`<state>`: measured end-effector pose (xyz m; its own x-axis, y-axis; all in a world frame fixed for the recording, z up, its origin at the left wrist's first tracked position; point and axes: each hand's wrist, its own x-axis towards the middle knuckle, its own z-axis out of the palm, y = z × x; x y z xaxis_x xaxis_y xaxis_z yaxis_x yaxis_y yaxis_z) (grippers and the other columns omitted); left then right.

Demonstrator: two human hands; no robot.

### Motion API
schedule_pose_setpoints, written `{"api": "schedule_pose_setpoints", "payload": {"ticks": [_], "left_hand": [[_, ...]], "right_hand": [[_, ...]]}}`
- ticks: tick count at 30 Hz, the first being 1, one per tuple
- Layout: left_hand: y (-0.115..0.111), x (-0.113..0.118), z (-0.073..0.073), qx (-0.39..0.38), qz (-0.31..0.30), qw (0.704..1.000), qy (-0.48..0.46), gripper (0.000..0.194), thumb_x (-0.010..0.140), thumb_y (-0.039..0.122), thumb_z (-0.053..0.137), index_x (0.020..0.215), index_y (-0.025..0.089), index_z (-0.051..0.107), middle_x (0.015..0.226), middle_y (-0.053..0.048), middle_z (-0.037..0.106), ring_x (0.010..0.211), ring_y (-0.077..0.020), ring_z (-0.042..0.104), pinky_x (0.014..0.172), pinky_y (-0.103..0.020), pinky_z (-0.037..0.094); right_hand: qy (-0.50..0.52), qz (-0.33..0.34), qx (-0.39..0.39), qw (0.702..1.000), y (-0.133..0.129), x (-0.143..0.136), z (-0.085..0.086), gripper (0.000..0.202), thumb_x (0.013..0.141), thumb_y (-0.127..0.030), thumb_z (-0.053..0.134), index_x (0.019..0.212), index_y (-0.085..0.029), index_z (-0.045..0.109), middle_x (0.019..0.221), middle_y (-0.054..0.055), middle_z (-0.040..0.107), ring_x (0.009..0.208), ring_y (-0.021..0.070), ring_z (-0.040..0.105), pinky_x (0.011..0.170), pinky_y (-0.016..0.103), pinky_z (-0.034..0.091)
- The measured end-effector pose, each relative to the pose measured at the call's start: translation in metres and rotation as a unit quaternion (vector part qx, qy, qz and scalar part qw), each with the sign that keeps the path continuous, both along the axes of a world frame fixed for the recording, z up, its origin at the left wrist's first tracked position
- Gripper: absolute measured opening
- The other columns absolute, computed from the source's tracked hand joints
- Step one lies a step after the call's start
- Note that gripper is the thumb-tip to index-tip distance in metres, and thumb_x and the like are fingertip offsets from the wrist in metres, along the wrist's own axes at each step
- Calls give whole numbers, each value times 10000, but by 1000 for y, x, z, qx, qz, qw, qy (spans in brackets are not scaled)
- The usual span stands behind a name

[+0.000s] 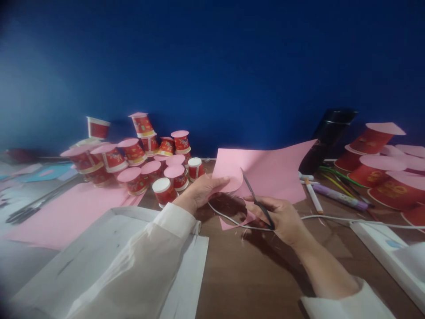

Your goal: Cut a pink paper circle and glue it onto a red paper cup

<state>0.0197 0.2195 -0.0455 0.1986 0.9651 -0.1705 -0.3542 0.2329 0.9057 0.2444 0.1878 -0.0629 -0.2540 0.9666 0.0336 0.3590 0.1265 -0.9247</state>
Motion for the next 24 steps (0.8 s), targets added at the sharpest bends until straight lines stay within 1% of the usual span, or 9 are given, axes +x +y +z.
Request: {"api": "schedule_pose_setpoints", "payload": {"ticks": [2, 4, 7, 9, 13, 16, 19, 24], "left_hand": [[1, 2, -2, 2, 9, 1000, 24, 381, 656, 336, 851, 933, 108, 723, 906, -115, 730, 735, -181, 661, 735, -314, 498], [1, 2, -2, 8, 17, 998, 59, 403, 654, 357, 850, 938, 101, 722, 921, -125, 731, 759, -195, 667, 735, -318, 495], [1, 0, 0, 25, 13, 994, 104, 383, 657, 372, 845, 904, 104, 726, 887, -114, 729, 746, -188, 653, 726, -318, 482], [0, 0, 3, 32, 3, 991, 127, 359, 656, 367, 844, 875, 109, 726, 851, -99, 723, 724, -180, 640, 725, -320, 476], [-5, 2, 8, 35, -14, 987, 156, 305, 661, 343, 838, 840, 123, 723, 809, -71, 711, 693, -163, 616, 726, -319, 466], [-5, 3, 8, 44, -24, 988, 145, 298, 662, 328, 838, 845, 121, 727, 836, -76, 717, 719, -165, 622, 747, -320, 470], [-4, 4, 6, 52, -37, 991, 116, 331, 652, 329, 846, 888, 123, 736, 897, -88, 727, 765, -178, 642, 786, -332, 481], [-4, 3, 7, 30, -35, 994, 103, 325, 637, 309, 860, 879, 126, 742, 895, -88, 738, 772, -183, 654, 799, -337, 497]], "right_hand": [[8, -3, -6, 1000, -1, -1, -1, 706, 711, -655, 696, 1160, -111, 730, 508, -19, 511, 449, 113, 457, 413, 241, 371], [12, -1, -21, 1000, -1, -1, -2, 720, 705, -652, 705, 1185, -116, 720, 506, -17, 528, 441, 124, 482, 416, 254, 398], [21, 7, -61, 998, 1, 0, -3, 756, 642, -645, 758, 1183, -119, 724, 510, -1, 570, 441, 155, 531, 428, 283, 446], [31, 1, -74, 997, 2, 1, -3, 792, 612, -638, 783, 1202, -113, 712, 517, 6, 584, 440, 165, 545, 423, 290, 453], [27, -10, -67, 997, 2, 1, -3, 776, 675, -649, 738, 1240, -120, 685, 556, 15, 598, 466, 161, 564, 441, 284, 465], [7, -12, -50, 999, 3, 2, -2, 739, 689, -653, 724, 1204, -124, 704, 589, 25, 607, 500, 155, 568, 465, 278, 474], [3, -20, -46, 999, 2, 1, -1, 765, 687, -670, 711, 1211, -113, 697, 568, 16, 579, 476, 140, 525, 433, 267, 444], [9, -34, -37, 999, 0, -2, 1, 769, 658, -685, 719, 1151, -95, 723, 531, -2, 521, 473, 119, 460, 429, 256, 400]]}}
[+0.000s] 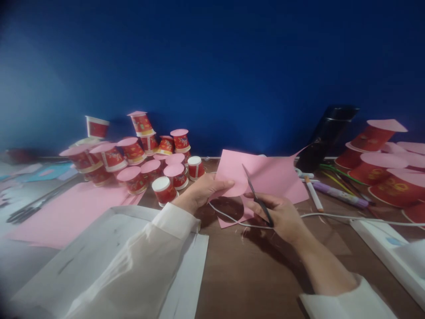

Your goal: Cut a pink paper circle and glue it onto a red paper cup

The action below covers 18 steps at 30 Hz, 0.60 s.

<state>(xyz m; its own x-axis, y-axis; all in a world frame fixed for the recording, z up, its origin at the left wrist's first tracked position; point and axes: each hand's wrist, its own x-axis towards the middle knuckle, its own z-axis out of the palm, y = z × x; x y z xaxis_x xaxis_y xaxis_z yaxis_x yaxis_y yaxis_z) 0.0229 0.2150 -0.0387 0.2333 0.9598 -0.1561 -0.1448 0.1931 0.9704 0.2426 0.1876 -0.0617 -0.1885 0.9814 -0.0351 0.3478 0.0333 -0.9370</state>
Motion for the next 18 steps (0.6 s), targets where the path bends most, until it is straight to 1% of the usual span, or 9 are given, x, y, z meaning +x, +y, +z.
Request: {"api": "schedule_pose_setpoints", "payload": {"ticks": [6, 11, 14, 18], "left_hand": [[1, -1, 0, -7, -7, 1000, -5, 382, 632, 313, 866, 934, 115, 742, 959, -110, 742, 815, -196, 670, 813, -336, 501], [0, -2, 1, -7, -12, 1000, -11, 426, 623, 332, 871, 961, 109, 739, 972, -120, 738, 830, -206, 673, 834, -356, 503], [-1, -2, 3, -9, -9, 1000, 6, 431, 629, 334, 866, 966, 99, 736, 948, -123, 737, 815, -211, 668, 814, -362, 502], [-1, -3, 5, -13, -6, 1000, 7, 400, 642, 306, 856, 961, 99, 736, 951, -117, 736, 811, -199, 662, 802, -340, 493]], "right_hand": [[16, -14, -10, 1000, -2, -2, 1, 751, 606, -661, 764, 1105, -101, 736, 508, -14, 500, 472, 113, 444, 427, 245, 369], [29, -47, 12, 998, -10, -8, 5, 681, 637, -658, 740, 1049, -116, 754, 497, -24, 482, 449, 106, 424, 415, 246, 351], [24, -47, 10, 999, -12, -10, 7, 698, 635, -659, 740, 1066, -109, 747, 490, -30, 475, 434, 109, 423, 411, 252, 350], [12, -41, 26, 999, -11, -9, 5, 685, 652, -661, 729, 1060, -112, 752, 500, -26, 479, 448, 106, 421, 420, 251, 350]]}}
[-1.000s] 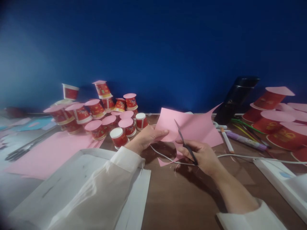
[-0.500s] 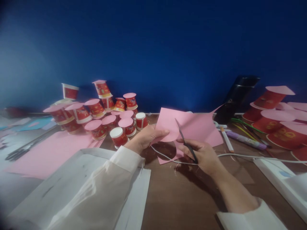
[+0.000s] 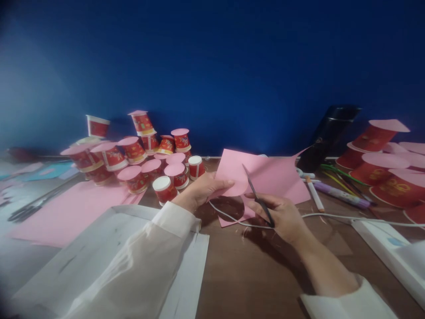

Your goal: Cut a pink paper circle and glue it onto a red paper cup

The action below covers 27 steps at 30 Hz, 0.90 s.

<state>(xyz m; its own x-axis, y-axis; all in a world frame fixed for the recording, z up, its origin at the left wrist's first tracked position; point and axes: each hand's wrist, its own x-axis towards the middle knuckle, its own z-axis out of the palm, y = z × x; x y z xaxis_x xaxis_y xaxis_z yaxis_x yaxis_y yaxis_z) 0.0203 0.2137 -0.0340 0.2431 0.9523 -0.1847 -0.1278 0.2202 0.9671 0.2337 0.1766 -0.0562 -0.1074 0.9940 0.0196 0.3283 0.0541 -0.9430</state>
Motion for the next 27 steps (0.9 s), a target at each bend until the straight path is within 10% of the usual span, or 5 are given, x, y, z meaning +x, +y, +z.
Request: {"api": "schedule_pose_setpoints", "payload": {"ticks": [27], "left_hand": [[0, -8, 4, 11, -17, 999, 41, 327, 661, 331, 837, 895, 125, 738, 825, -56, 702, 730, -148, 607, 736, -293, 450]], "right_hand": [[3, 19, -17, 1000, 3, 4, 1, 679, 621, -659, 754, 1043, -127, 766, 516, -22, 486, 487, 116, 428, 459, 262, 353]]}}
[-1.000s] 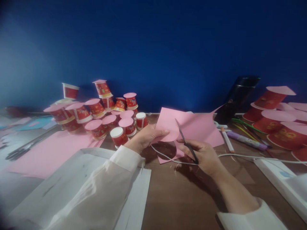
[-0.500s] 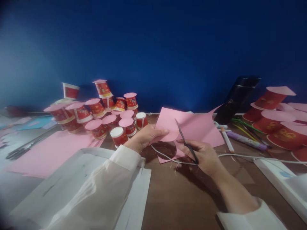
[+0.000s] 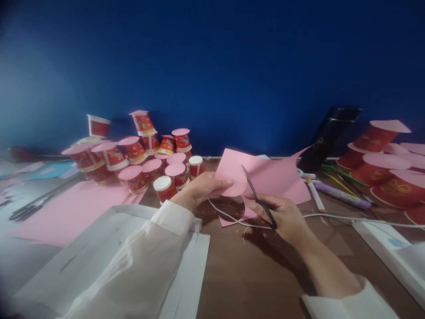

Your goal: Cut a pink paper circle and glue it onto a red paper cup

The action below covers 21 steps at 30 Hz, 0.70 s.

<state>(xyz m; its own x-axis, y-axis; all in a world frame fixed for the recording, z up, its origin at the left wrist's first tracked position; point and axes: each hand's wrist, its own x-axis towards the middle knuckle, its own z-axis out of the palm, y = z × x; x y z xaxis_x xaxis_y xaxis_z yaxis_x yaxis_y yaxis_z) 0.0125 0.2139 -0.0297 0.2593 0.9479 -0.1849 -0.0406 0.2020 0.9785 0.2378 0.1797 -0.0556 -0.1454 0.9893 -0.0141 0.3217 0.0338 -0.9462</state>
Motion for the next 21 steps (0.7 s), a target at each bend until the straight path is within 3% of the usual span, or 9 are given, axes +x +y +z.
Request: {"api": "schedule_pose_setpoints", "payload": {"ticks": [7, 13, 21], "left_hand": [[-2, -2, 6, -10, 10, 999, 33, 278, 661, 349, 835, 799, 131, 731, 703, -23, 654, 644, -126, 555, 659, -280, 410], [-2, -4, 5, -5, 5, 1000, 17, 386, 631, 373, 857, 890, 112, 741, 813, -84, 710, 752, -186, 626, 718, -313, 455], [1, -10, 2, -6, -7, 1000, -13, 390, 617, 349, 873, 901, 113, 746, 903, -113, 736, 836, -222, 659, 824, -367, 497]], "right_hand": [[-3, -12, 1, 1000, -6, -4, 5, 641, 648, -654, 735, 1028, -138, 765, 509, -31, 462, 473, 106, 410, 455, 257, 345], [-3, -18, 0, 1000, -7, -4, 7, 661, 619, -678, 745, 1009, -145, 770, 517, -18, 493, 471, 115, 452, 442, 263, 401], [-10, -19, 3, 1000, -3, -1, 4, 609, 604, -664, 761, 957, -169, 782, 501, -17, 522, 484, 145, 511, 475, 283, 450]]}}
